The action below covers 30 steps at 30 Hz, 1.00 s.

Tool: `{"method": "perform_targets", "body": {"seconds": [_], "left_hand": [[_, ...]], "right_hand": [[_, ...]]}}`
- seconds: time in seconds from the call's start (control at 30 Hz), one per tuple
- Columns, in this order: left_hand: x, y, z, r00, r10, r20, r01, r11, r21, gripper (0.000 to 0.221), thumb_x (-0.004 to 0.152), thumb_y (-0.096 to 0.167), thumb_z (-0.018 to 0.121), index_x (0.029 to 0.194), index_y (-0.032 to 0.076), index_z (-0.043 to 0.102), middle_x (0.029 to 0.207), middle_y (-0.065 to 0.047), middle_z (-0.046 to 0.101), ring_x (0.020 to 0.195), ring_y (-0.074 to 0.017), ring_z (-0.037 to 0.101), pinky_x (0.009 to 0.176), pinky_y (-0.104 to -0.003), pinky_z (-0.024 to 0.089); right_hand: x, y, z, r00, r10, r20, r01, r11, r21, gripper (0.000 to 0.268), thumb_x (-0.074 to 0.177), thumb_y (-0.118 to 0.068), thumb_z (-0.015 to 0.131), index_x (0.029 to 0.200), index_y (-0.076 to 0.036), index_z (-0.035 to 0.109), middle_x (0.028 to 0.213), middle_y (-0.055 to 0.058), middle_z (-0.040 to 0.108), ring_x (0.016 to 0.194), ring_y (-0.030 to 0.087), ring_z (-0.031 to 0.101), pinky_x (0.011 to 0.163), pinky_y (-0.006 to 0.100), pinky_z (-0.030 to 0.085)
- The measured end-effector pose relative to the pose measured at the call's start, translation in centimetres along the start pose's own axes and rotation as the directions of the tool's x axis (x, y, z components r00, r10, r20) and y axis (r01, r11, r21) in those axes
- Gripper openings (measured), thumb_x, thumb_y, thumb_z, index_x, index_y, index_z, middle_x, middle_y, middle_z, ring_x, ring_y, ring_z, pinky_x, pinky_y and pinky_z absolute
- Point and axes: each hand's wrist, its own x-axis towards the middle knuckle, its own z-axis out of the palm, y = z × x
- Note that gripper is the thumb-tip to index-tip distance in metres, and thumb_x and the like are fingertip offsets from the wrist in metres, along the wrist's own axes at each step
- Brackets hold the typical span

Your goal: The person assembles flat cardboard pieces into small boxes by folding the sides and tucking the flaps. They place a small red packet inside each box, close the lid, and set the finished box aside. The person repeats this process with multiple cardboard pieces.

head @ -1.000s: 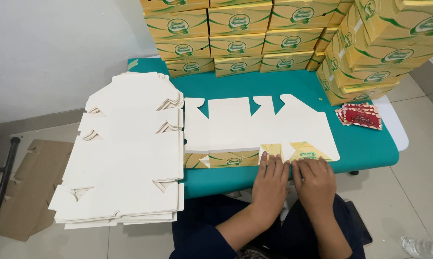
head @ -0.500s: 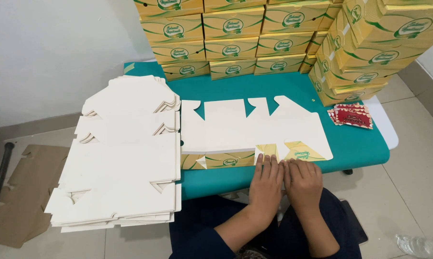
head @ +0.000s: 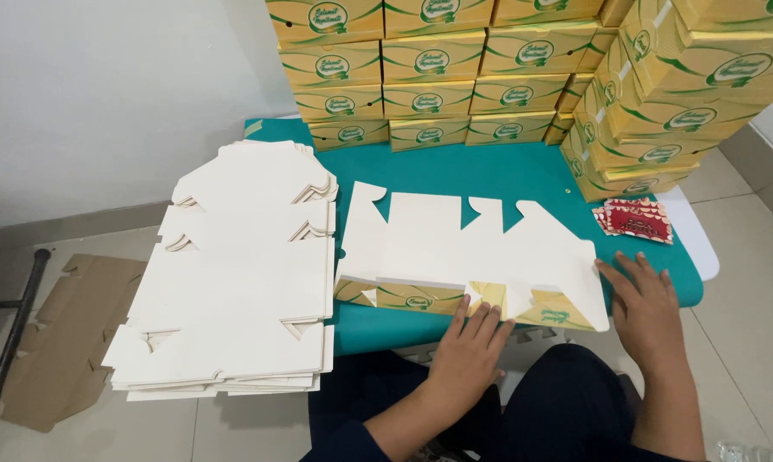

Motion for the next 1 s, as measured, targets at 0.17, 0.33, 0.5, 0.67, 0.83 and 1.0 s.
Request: {"method": "perform_targets", "body": {"seconds": [0.17,0.33,0.5,0.67,0.83,1.0], "left_hand": [[-0.5,-1.2,-1.5,0.991,0.021,-0.130,-0.048,0.976,-0.213,0.054,0.068,0.043,0.078,0.107,0.008,0.064,0.128,-0.012,0.054,0.129,-0.0289,0.044,0.118,-0.051,0.019],[-0.1,-2.1,-2.7,0.987,0.033,-0.157,-0.074,0.963,-0.260,0.042,0.076,0.041,0.076,0.093,0.005,0.060,0.094,-0.008,0.052,0.101,-0.0248,0.050,0.118,-0.050,0.024],[-0.7,-3.5,-2.2,0.970,0.065,-0.235,-0.152,0.915,-0.374,0.033,0.080,0.024,0.076,0.090,0.004,0.052,0.098,-0.013,0.050,0.103,-0.0289,0.050,0.118,-0.052,0.024],[-3.2,-4.8,-3.6,0.970,-0.019,-0.242,-0.097,0.884,-0.458,0.032,0.081,0.017,0.075,0.098,0.004,0.051,0.109,-0.014,0.050,0.122,-0.0313,0.047,0.115,-0.058,0.021],[-6.8,-4.6,-3.6,0.918,-0.206,-0.339,-0.028,0.819,-0.573,0.029,0.084,0.012,0.073,0.098,0.002,0.049,0.131,-0.025,0.043,0.132,-0.0405,0.039,0.107,-0.063,0.030],[-10.8,-4.5,-0.5,0.814,-0.366,-0.451,0.053,0.820,-0.570,0.030,0.084,0.012,0.070,0.111,0.010,0.057,0.114,-0.012,0.052,0.120,-0.0371,0.053,0.106,-0.065,0.028]], "right_hand": [[-1.3,0.9,0.1,0.986,-0.122,0.116,0.113,0.991,0.078,0.045,0.084,-0.014,0.057,0.126,-0.029,0.056,0.144,-0.002,0.048,0.147,0.035,0.029,0.116,0.055,0.025],[-3.4,-0.3,-3.7,0.981,-0.100,0.166,0.066,0.977,0.201,0.039,0.079,-0.017,0.062,0.117,-0.027,0.064,0.135,-0.006,0.057,0.144,0.030,0.035,0.119,0.055,0.021],[-5.5,-2.7,-6.5,0.948,-0.120,0.294,-0.020,0.900,0.435,0.023,0.069,-0.020,0.074,0.092,-0.023,0.077,0.104,-0.003,0.073,0.115,0.016,0.058,0.117,0.051,0.027],[-4.3,-9.6,-6.6,0.928,-0.353,0.120,0.259,0.841,0.475,0.034,0.082,-0.016,0.061,0.114,-0.022,0.066,0.094,0.002,0.060,0.096,0.019,0.057,0.112,0.051,0.029],[-3.6,-15.8,-4.5,0.885,-0.465,0.011,0.436,0.838,0.328,0.042,0.087,-0.014,0.056,0.129,-0.021,0.053,0.090,0.003,0.053,0.085,0.022,0.054,0.099,0.048,0.038],[-3.4,-20.4,-3.4,0.831,-0.548,-0.100,0.554,0.830,0.057,0.045,0.090,-0.023,0.058,0.132,-0.008,0.048,0.087,0.005,0.052,0.076,0.023,0.051,0.074,0.039,0.042]]}}
